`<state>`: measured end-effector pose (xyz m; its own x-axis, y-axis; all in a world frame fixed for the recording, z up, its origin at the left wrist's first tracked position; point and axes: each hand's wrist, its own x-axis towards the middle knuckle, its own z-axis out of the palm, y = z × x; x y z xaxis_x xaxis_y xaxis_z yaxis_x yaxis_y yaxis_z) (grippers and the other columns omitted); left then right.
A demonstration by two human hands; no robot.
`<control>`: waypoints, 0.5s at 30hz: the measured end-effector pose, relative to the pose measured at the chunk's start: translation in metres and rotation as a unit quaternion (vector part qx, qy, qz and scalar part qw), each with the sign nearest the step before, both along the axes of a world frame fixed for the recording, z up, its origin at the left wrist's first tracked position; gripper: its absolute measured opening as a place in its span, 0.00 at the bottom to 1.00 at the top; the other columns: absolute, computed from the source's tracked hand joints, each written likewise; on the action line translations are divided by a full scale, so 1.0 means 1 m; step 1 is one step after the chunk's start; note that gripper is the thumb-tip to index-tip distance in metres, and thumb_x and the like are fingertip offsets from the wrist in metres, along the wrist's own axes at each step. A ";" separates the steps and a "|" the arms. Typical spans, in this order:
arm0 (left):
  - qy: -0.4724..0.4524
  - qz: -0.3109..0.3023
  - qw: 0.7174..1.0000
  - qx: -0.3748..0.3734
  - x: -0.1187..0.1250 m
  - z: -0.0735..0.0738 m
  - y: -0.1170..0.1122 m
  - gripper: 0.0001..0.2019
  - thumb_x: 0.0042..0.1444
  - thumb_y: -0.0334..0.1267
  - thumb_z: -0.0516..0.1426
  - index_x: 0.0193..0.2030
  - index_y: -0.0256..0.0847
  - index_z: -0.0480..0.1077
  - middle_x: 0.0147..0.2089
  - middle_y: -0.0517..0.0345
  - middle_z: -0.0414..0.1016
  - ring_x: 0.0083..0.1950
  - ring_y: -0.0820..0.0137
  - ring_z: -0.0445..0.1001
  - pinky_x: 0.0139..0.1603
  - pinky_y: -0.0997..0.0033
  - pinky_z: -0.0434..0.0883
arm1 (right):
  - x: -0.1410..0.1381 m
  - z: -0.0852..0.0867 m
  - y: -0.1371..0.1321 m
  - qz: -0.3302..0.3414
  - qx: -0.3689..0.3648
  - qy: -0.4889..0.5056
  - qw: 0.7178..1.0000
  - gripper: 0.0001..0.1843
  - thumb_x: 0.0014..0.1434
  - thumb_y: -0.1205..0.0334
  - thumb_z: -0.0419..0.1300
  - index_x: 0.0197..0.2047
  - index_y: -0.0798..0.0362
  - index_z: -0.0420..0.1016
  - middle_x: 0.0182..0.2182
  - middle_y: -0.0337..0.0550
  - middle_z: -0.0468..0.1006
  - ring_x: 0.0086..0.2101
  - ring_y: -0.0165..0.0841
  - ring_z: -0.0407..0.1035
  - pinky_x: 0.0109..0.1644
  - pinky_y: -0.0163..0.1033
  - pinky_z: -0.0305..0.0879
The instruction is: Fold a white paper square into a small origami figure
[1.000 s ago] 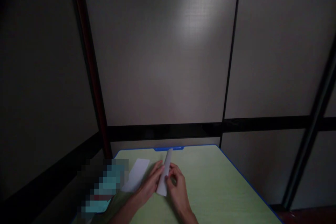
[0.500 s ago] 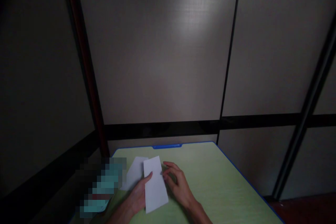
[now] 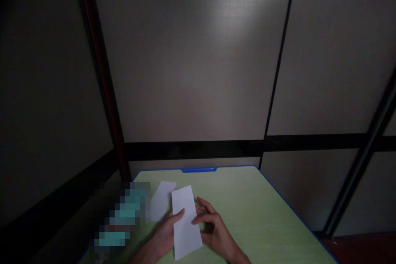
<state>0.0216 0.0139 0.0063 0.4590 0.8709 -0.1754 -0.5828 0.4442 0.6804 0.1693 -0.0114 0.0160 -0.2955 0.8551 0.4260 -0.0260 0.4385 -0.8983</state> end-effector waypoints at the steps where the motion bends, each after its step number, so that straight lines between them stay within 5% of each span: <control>1: 0.011 0.010 1.000 0.003 0.000 0.000 -0.001 0.11 0.40 0.34 0.56 0.33 0.33 0.67 0.30 0.49 0.74 0.33 0.61 0.70 0.35 0.64 0.62 | -0.001 0.001 0.000 0.004 -0.009 0.012 1.000 0.09 0.38 0.68 0.61 0.28 0.50 0.72 0.50 0.46 0.54 0.45 0.38 0.56 0.45 0.42 0.55; 7: 0.084 0.110 0.990 0.028 0.000 0.000 -0.004 0.12 0.37 0.35 0.58 0.32 0.34 0.67 0.30 0.51 0.74 0.32 0.64 0.70 0.34 0.67 0.63 | 0.001 0.000 0.004 0.020 -0.052 0.081 0.995 0.01 0.39 0.66 0.60 0.20 0.52 0.71 0.45 0.45 0.62 0.42 0.37 0.59 0.43 0.42 0.55; 15: 0.155 0.091 0.983 0.036 0.006 -0.002 -0.007 0.12 0.34 0.39 0.59 0.28 0.33 0.70 0.25 0.53 0.74 0.29 0.67 0.70 0.27 0.73 0.63 | 0.001 0.003 0.002 -0.025 -0.097 0.126 0.987 0.06 0.40 0.65 0.59 0.15 0.55 0.68 0.35 0.44 0.69 0.36 0.35 0.62 0.39 0.37 0.55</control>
